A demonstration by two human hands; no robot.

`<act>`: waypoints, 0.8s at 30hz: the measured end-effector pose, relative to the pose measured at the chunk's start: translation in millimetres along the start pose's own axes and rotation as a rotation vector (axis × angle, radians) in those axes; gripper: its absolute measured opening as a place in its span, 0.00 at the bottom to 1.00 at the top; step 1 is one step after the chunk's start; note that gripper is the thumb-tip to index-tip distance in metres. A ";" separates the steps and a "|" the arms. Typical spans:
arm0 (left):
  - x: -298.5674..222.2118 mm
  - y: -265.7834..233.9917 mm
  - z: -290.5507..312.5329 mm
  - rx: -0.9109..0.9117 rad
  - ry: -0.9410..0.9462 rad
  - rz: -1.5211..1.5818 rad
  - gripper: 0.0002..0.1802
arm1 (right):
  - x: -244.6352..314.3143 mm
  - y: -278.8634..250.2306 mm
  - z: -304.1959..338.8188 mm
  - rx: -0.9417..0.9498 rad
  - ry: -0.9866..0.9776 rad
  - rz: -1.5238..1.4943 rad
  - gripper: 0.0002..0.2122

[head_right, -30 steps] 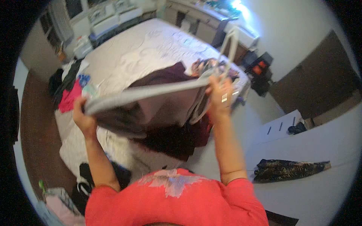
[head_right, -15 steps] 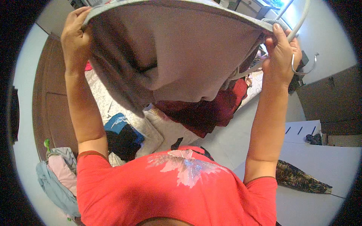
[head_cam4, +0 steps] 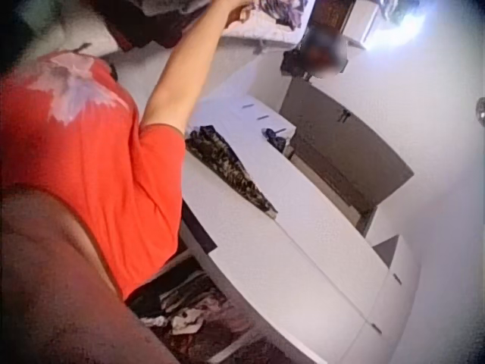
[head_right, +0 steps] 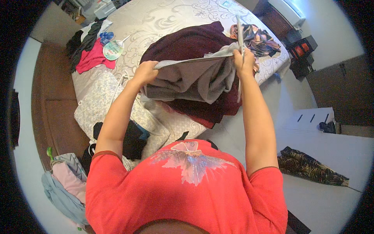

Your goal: The person picks up various garments from a bed, places them on hangers, and hangs them in a closet. Items handled include a striped shirt, a quilted jacket, a patterned top, a scarf, and a hoodie. The person repeatedly moves between the bed and the closet to store each item.

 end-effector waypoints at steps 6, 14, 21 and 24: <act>-2.0 -8.9 -28.4 0.053 -0.109 0.166 0.19 | -40.1 -10.2 36.9 0.185 0.226 -0.078 0.07; -15.6 -18.9 -32.1 0.014 -0.158 -0.025 0.19 | 3.8 -39.9 109.0 -0.212 -0.069 0.054 0.08; -18.8 -22.5 -36.7 0.016 -0.136 -0.058 0.19 | 53.4 -27.5 156.6 0.367 -0.175 0.028 0.07; -21.2 -22.5 -33.2 -0.012 -0.101 -0.086 0.19 | 58.7 -2.2 153.3 0.559 -0.087 0.156 0.08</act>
Point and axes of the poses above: each hand's wrist, its own z-axis away from the middle knuckle, its own y-axis out of the palm, x = y × z, the point moved 1 cm from there along -z, towards the middle knuckle, and after that the axes turned 12 degrees about x, right-handed, at the moved point
